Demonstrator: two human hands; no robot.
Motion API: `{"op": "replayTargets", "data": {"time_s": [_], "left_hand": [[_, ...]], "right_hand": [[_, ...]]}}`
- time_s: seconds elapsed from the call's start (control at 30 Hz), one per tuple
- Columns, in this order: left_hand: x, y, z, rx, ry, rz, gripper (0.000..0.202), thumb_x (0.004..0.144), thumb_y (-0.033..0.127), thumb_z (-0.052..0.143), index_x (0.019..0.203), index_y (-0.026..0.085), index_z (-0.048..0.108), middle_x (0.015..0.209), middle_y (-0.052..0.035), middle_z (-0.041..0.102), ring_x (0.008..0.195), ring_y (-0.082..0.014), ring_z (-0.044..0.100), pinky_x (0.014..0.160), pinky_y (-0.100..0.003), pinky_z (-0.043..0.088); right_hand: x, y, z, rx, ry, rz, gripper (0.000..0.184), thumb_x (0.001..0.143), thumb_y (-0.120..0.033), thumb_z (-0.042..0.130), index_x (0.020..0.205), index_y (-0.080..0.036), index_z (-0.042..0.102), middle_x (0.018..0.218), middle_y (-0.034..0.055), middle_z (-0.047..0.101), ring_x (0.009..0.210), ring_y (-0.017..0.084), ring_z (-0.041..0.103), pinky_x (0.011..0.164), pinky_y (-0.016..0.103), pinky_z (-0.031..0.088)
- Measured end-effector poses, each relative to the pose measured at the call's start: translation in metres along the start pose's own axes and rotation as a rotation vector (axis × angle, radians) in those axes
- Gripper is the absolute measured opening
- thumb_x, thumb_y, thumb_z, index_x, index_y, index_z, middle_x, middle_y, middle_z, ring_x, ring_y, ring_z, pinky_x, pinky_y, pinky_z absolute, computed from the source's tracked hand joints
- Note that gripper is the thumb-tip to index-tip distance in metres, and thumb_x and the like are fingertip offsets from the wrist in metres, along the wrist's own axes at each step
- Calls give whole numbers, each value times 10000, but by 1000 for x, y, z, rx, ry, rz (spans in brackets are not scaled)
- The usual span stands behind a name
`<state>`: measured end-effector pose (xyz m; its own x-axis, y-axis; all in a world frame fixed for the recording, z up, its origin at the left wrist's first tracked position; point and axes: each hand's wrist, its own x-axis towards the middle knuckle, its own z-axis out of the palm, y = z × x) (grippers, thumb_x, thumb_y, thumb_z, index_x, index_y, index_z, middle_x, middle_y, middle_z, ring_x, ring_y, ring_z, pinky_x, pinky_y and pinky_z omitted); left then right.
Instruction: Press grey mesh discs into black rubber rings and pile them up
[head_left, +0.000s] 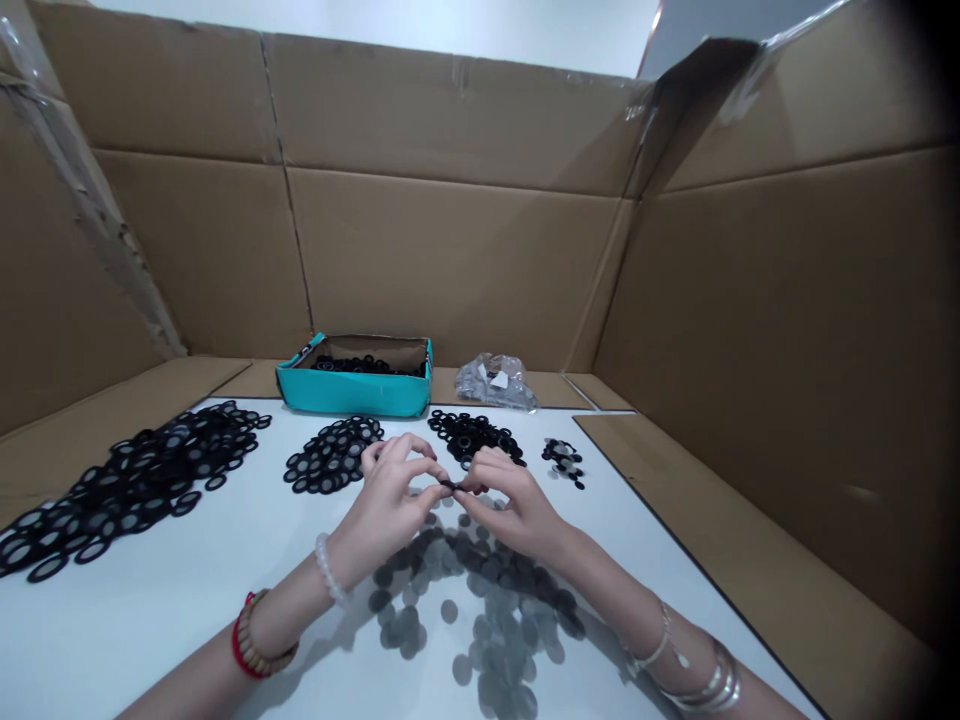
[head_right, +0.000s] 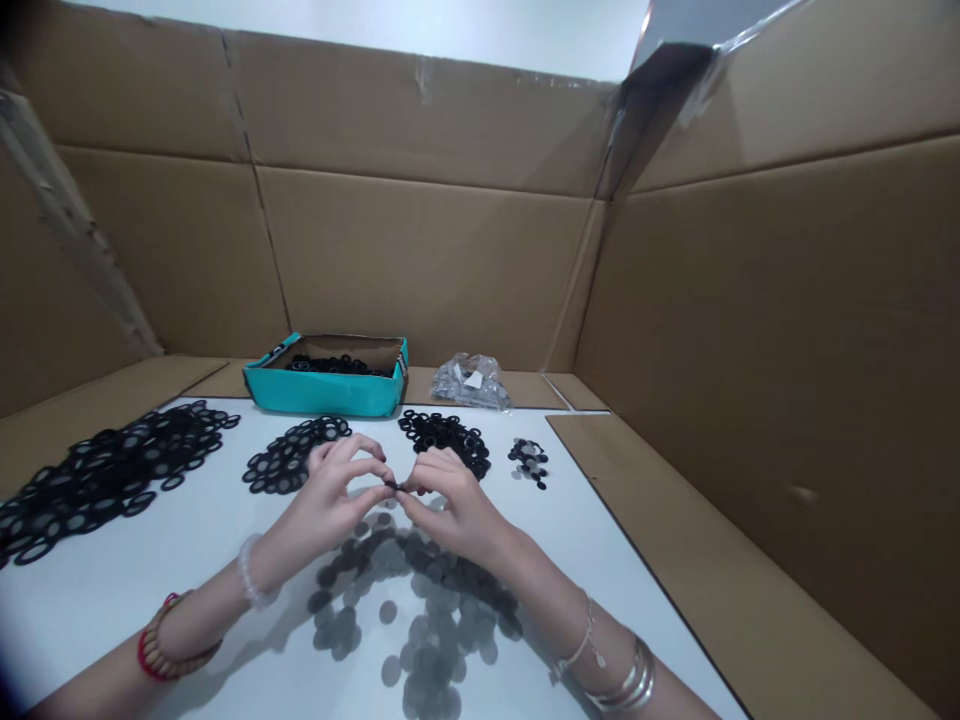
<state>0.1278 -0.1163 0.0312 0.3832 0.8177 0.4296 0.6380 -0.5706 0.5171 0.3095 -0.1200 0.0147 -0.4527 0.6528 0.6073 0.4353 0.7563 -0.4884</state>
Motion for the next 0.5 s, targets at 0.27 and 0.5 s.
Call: {"op": "replayTargets", "data": {"time_s": [0.27, 0.5], "left_hand": [[1, 1, -3, 13, -18, 9, 77, 770, 212, 583, 728, 247, 636, 959, -11, 559, 1001, -230, 489, 956, -469, 173], [0, -1, -1, -391, -51, -107, 112, 788, 271, 564, 741, 200, 636, 929, -49, 592, 921, -218, 546, 861, -339, 383]], "right_hand": [[1, -2, -6, -7, -20, -33, 173, 863, -205, 500, 691, -191, 512, 663, 0, 492, 663, 153, 438, 668, 304, 326], [1, -1, -3, 88, -84, 113, 133, 867, -224, 512, 739, -190, 504, 717, 6, 506, 687, 148, 475, 630, 269, 367]]}}
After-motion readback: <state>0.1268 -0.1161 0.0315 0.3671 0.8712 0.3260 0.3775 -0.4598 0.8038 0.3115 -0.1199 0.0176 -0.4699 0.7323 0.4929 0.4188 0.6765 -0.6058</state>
